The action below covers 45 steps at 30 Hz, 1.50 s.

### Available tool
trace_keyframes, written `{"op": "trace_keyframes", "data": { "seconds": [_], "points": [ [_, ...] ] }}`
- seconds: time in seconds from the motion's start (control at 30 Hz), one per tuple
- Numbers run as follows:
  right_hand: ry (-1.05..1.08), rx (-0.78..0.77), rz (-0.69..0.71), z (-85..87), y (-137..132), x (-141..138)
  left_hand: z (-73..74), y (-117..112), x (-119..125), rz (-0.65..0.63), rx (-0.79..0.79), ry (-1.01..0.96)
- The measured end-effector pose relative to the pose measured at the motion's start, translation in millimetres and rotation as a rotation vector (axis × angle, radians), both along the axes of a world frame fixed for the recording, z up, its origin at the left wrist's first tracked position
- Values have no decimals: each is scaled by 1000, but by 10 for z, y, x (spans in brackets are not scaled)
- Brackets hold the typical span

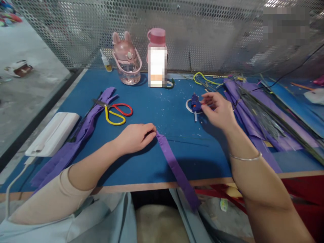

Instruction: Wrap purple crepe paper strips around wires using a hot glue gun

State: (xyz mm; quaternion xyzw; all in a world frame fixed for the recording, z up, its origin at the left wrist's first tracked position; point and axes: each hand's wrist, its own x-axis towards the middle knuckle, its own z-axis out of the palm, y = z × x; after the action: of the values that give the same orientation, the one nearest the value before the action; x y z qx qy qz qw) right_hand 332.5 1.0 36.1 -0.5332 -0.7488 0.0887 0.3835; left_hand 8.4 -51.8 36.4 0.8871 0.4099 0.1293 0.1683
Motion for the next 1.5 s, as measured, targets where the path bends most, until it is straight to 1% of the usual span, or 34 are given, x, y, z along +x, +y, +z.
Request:
{"op": "trace_keyframes", "data": {
  "seconds": [0.03,0.07,0.1,0.17,0.23,0.27,0.33,0.4,0.43,0.53,0.6,0.67,0.77,0.83,0.93,1.0,1.1,1.3,1.37,1.5],
  "points": [
    [-101,7,-37,-6,70,134,-37,44,-15,-7,46,31],
    [-215,-30,-30,-24,130,250,-77,87,-23,-4,89,49],
    [-311,-85,-2,-53,178,346,-117,128,-25,-3,126,52],
    [-423,-186,60,-131,245,475,-183,192,-21,-30,188,21],
    [-446,-225,97,-211,284,534,-214,223,-19,-39,262,-52],
    [-442,-220,98,-243,297,545,-214,224,-22,-15,301,-99],
    [-435,-206,74,-285,316,543,-195,204,-34,83,364,-189],
    [-443,-192,36,-287,324,517,-173,171,-45,142,381,-240],
    [-451,-181,30,-271,320,496,-168,157,-46,138,372,-242],
    [-423,-152,39,-151,262,415,-196,143,-33,24,290,-164],
    [-318,-138,37,-28,183,352,-233,155,-18,-32,238,-83],
    [-174,-155,50,95,87,289,-264,172,-7,-30,214,-37],
    [-27,-305,158,225,-54,195,-285,186,3,-3,214,-28],
    [-15,-430,249,269,-135,123,-284,187,9,3,218,-36],
    [-88,-551,372,297,-234,-7,-278,186,20,5,209,-54],
    [-128,-592,445,305,-281,-96,-274,187,26,2,202,-58],
    [-155,-579,507,294,-313,-200,-270,192,30,-5,207,-54],
    [-203,-484,518,230,-313,-279,-286,200,24,-16,220,-70],
    [-207,-469,539,239,-327,-288,-292,202,20,-15,224,-78],
    [-186,-485,569,284,-370,-303,-286,200,21,-23,234,-86]
  ]
}}
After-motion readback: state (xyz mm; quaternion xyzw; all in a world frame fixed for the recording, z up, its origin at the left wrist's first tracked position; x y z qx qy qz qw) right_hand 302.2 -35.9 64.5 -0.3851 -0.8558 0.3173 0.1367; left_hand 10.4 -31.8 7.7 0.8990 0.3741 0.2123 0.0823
